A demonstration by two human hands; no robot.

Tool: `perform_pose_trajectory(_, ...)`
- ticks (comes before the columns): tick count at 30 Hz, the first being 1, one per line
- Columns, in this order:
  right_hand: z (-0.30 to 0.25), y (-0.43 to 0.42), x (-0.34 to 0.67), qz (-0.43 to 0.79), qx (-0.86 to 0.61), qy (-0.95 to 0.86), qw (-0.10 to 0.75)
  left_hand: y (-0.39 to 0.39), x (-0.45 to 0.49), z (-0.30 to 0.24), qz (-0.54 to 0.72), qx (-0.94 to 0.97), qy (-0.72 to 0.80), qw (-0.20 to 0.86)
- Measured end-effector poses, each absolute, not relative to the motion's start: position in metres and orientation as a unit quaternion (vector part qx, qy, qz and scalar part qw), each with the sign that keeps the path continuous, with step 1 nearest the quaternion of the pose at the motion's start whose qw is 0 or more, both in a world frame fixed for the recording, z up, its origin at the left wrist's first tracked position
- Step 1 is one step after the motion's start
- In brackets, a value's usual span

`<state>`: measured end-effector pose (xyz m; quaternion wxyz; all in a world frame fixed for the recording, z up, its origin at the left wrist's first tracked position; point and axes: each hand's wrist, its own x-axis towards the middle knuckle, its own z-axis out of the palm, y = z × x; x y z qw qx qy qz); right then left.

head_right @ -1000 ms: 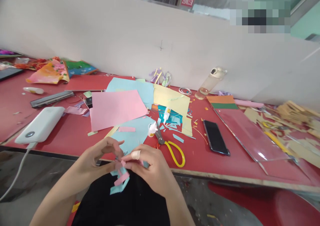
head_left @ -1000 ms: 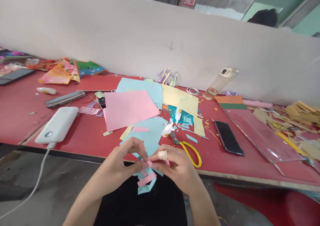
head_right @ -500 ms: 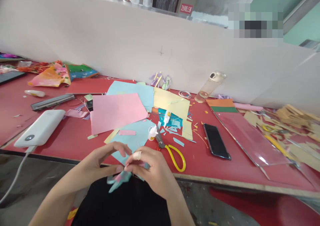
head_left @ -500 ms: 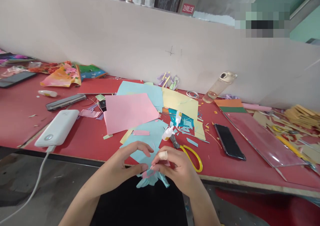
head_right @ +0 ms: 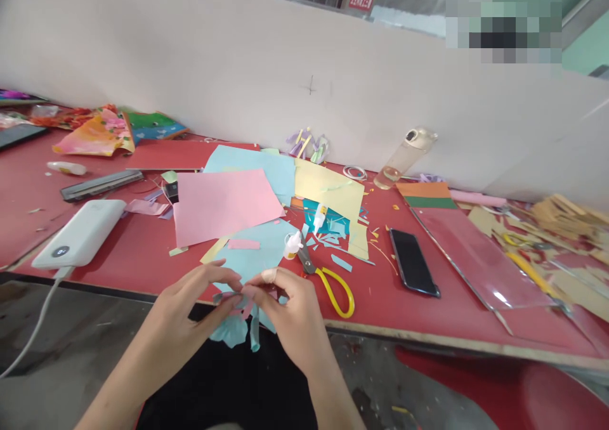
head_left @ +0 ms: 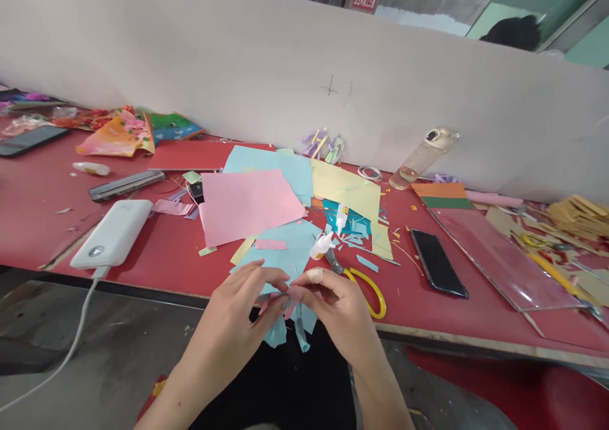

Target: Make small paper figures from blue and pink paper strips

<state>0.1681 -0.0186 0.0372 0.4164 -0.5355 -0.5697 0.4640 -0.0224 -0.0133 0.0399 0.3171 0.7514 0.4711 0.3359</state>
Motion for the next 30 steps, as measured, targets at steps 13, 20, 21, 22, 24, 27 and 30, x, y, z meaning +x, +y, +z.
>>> perform_pose_trajectory(13, 0.044, -0.020, 0.181, 0.449, -0.452, -0.673, 0.376, -0.004, -0.033, 0.038, 0.316, 0.613, 0.438, 0.577)
perform_pose_trajectory(20, 0.044, -0.021, 0.181, 0.437, -0.444, -0.690, 0.369, 0.000, -0.035, 0.042, 0.309, 0.574, 0.393, 0.648)
perform_pose_trajectory(21, 0.042, -0.021, 0.181, 0.444, -0.436, -0.688, 0.373, 0.001, -0.035, 0.041, 0.308, 0.565, 0.386, 0.661)
perform_pose_trajectory(22, 0.040, -0.020, 0.181, 0.454, -0.428, -0.683, 0.379, 0.002, -0.036, 0.039, 0.307, 0.556, 0.376, 0.674)
perform_pose_trajectory(24, 0.036, -0.018, 0.182, 0.475, -0.411, -0.672, 0.391, 0.004, -0.036, 0.035, 0.307, 0.537, 0.355, 0.701)
perform_pose_trajectory(27, 0.029, -0.014, 0.183, 0.505, -0.378, -0.663, 0.403, 0.007, -0.036, 0.028, 0.306, 0.496, 0.326, 0.744)
perform_pose_trajectory(30, 0.025, -0.011, 0.184, 0.541, -0.345, -0.644, 0.416, 0.008, -0.034, 0.021, 0.295, 0.455, 0.288, 0.789)
